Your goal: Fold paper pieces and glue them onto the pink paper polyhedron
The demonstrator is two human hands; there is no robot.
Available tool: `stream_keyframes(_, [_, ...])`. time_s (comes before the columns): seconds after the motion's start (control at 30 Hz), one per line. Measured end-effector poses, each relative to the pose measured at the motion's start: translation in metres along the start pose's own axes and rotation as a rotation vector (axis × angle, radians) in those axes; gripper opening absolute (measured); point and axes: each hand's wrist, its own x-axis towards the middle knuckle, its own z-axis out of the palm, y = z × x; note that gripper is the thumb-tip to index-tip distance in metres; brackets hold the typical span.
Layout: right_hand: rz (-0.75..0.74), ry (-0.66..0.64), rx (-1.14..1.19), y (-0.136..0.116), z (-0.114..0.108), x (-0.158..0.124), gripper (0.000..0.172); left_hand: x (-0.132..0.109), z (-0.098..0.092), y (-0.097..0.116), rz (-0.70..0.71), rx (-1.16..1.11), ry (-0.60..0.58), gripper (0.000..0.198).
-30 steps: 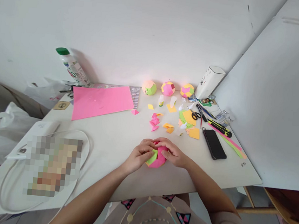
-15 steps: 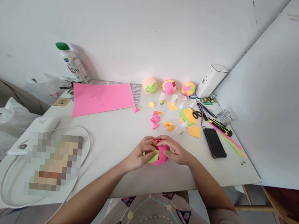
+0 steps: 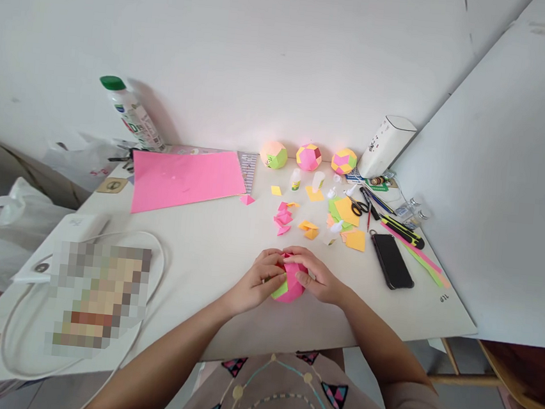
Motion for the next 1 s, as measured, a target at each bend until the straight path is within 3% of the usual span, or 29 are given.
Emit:
stream_keyframes(0.3, [0.019, 0.174, -0.122, 0.005, 0.019, -0.001, 0.036, 0.0, -0.001, 0.001, -0.068, -0.023, 0.003, 0.031])
stream_keyframes(1.0, [-0.002, 0.213, -0.219, 0.005, 0.024, 0.0, 0.035, -0.001, 0.0, 0.001, -0.063, -0.031, 0.003, 0.026])
